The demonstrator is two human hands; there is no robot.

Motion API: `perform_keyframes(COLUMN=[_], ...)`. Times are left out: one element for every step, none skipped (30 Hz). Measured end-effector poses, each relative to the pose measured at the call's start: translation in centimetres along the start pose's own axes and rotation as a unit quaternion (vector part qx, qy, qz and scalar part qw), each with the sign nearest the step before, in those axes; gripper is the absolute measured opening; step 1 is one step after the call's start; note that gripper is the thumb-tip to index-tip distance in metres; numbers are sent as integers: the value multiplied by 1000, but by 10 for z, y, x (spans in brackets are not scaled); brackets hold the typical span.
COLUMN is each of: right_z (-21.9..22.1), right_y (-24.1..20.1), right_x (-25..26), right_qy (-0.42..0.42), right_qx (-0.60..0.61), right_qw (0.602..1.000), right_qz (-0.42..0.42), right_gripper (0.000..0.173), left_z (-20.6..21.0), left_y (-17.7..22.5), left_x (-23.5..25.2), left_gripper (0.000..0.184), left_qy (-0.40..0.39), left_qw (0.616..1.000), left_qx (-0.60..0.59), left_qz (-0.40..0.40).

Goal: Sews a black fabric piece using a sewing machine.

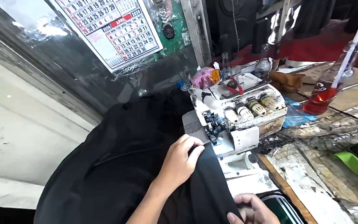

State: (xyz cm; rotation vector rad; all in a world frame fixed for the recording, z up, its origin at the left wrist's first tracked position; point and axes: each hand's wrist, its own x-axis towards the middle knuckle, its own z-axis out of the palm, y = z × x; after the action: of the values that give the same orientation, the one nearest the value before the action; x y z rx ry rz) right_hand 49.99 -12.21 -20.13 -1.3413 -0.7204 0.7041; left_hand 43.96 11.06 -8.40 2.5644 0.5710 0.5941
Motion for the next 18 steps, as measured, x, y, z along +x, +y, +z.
perform_keyframes(right_z=[0,-1,-2,-5,-7,-8,-9,-9,-8,-8,-8,-9,-10,-11,-12,-12,-12,-12], right_y=[2,1,-2,-5,-6,-7,-6,-5,-3,-1,0,0,0,-1,-3,-3,-4,-4], right_x=[3,5,6,6,6,6,5,6,7,8,10,10,10,10,10,11,12,14], right_qy=[-13,-24,-32,-43,-51,-55,-56,-53,-49,-48,-52,-61,-71,-80,-84,-82,-73,-57], right_qx=[2,2,4,9,9,10,10,12,18,26,38,49,57,59,59,59,57,54], right_qw=[1000,1000,999,999,999,998,998,998,999,998,998,997,995,994,994,994,995,996], right_qz=[0,-4,-5,-6,-8,-9,-9,-10,-13,-17,-21,-27,-36,-43,-45,-46,-44,-37], right_gripper=[39,40,38,34,29,23,19,15,12,10,8,7,6,6,6,6,5,5], left_z=[-1,2,9,14,17,18,18,18,17,16,16,17,17,18,17,15,14,14], left_y=[10,7,-6,-15,-19,-20,-19,-17,-14,-12,-10,-8,-7,-8,-8,-9,-11,-13], left_x=[1,1,1,0,1,1,2,3,4,4,5,6,7,7,8,9,11,13], left_gripper=[10,10,12,14,14,13,12,10,9,10,10,10,11,12,12,12,12,11], left_qy=[-1,9,27,41,47,48,49,50,46,42,37,32,25,17,10,4,3,6], left_qw=[1000,1000,999,997,996,996,995,995,995,994,994,993,993,992,992,992,992,992], left_qx=[-3,11,43,59,69,75,79,83,89,97,105,113,119,123,124,122,122,124], left_qz=[-23,-19,-2,14,19,19,19,14,5,-1,-5,-8,-9,-10,-13,-15,-15,-18])
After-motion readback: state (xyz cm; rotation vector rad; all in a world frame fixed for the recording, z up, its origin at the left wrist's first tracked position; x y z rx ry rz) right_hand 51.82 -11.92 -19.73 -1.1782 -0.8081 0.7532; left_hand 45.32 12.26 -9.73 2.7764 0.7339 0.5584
